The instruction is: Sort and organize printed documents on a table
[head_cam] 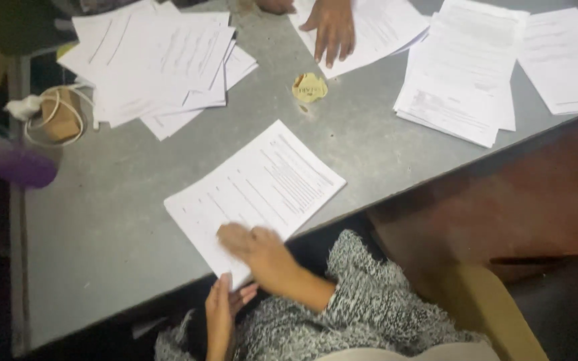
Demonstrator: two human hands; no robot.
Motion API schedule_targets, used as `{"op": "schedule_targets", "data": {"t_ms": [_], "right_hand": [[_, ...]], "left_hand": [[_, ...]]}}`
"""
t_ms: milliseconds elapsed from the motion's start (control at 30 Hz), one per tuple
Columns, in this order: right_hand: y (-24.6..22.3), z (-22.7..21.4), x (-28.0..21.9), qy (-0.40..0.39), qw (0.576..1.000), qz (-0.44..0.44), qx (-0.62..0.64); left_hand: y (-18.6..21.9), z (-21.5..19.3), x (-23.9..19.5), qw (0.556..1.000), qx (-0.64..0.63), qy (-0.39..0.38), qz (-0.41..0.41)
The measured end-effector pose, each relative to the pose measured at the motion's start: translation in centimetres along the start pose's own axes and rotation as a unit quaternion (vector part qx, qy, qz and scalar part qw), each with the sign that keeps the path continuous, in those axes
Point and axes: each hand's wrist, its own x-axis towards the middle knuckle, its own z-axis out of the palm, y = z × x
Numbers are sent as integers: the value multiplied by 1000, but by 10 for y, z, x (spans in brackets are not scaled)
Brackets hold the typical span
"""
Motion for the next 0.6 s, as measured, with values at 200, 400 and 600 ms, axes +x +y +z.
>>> {"op": "schedule_targets", "data": {"t_ms": [200,400,600], "right_hand": [[39,9,-9,5,958,-160,-238],[6,-90,24,66,981,178,-33],[130,-112,30,106,884,104,-443]], "left_hand": [[2,5,6,999,4,-20,-25],[3,13,6,999,44,-9,-22],[34,27,-19,996,88,-17,-12]]}}
